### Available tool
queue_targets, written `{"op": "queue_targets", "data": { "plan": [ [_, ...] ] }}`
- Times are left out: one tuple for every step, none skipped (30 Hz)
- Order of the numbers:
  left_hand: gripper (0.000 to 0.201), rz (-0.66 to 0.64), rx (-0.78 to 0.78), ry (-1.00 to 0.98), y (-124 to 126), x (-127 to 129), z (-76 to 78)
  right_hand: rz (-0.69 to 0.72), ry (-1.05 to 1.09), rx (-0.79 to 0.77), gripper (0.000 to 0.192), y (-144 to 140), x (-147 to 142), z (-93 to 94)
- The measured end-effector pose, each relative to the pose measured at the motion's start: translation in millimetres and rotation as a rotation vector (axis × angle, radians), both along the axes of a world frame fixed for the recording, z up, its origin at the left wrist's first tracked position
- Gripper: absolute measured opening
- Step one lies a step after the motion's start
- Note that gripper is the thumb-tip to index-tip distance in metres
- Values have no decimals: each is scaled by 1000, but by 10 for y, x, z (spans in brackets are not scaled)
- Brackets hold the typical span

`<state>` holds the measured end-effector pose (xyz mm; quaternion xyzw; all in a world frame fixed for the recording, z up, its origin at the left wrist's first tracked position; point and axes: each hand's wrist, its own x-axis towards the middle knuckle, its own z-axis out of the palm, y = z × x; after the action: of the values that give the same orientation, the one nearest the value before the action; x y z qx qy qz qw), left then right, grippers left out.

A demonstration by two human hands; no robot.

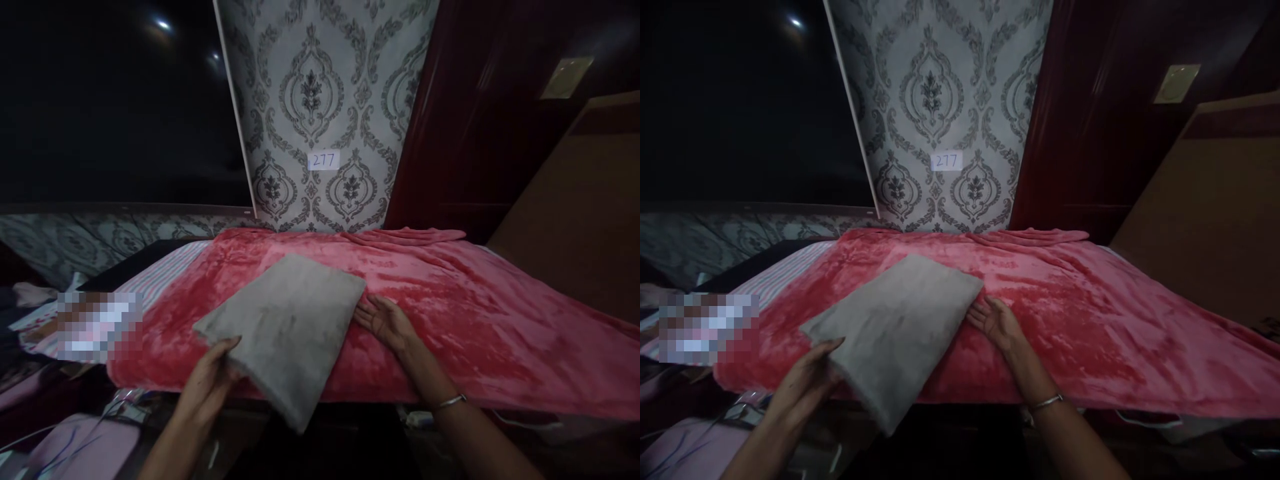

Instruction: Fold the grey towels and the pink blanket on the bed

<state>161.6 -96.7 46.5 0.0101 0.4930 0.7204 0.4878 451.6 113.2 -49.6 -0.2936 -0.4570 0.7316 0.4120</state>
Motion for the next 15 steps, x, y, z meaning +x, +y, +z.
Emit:
{"op": "queue_targets", "data": {
  "plan": [
    [43, 4, -42, 47, -118, -146, -26, -11, -32, -8, 20, 56, -12, 4],
    [44, 1, -81, 71, -233, -287, -71, -34, -69, -30, 20, 110, -29, 19],
    [45, -1, -120, 78, -339, -418, -131, -63, -111, -51, 20, 162, -55, 45],
    [46, -9, -155, 74, -432, -533, -200, -88, -166, -54, 21, 212, -90, 79],
    [47, -13, -187, 63, -509, -628, -271, -101, -233, -34, 23, 259, -138, 120],
    [48, -15, -212, 50, -566, -698, -338, -99, -302, 4, 27, 303, -198, 164],
    [48, -16, -227, 38, -605, -742, -395, -83, -365, 52, 30, 345, -273, 207],
    [49, -11, -229, 32, -626, -762, -439, -56, -417, 101, 33, 385, -363, 247],
    [50, 0, -223, 30, -631, -759, -467, -27, -455, 140, 35, 423, -466, 281],
    [50, 18, -219, 32, -625, -739, -480, -3, -479, 169, 37, 459, -580, 309],
    [49, 36, -217, 36, -612, -707, -479, 15, -495, 193, 37, 493, -700, 331],
    [48, 48, -218, 43, -597, -669, -470, 31, -515, 219, 36, 527, -823, 348],
    [47, 51, -221, 54, -583, -630, -456, 45, -537, 244, 34, 559, -943, 362],
    [46, 49, -224, 68, -573, -596, -442, 58, -557, 264, 31, 586, -1056, 374],
    [46, 41, -223, 82, -568, -568, -433, 75, -575, 279, 29, 608, -1156, 386]
  ]
}}
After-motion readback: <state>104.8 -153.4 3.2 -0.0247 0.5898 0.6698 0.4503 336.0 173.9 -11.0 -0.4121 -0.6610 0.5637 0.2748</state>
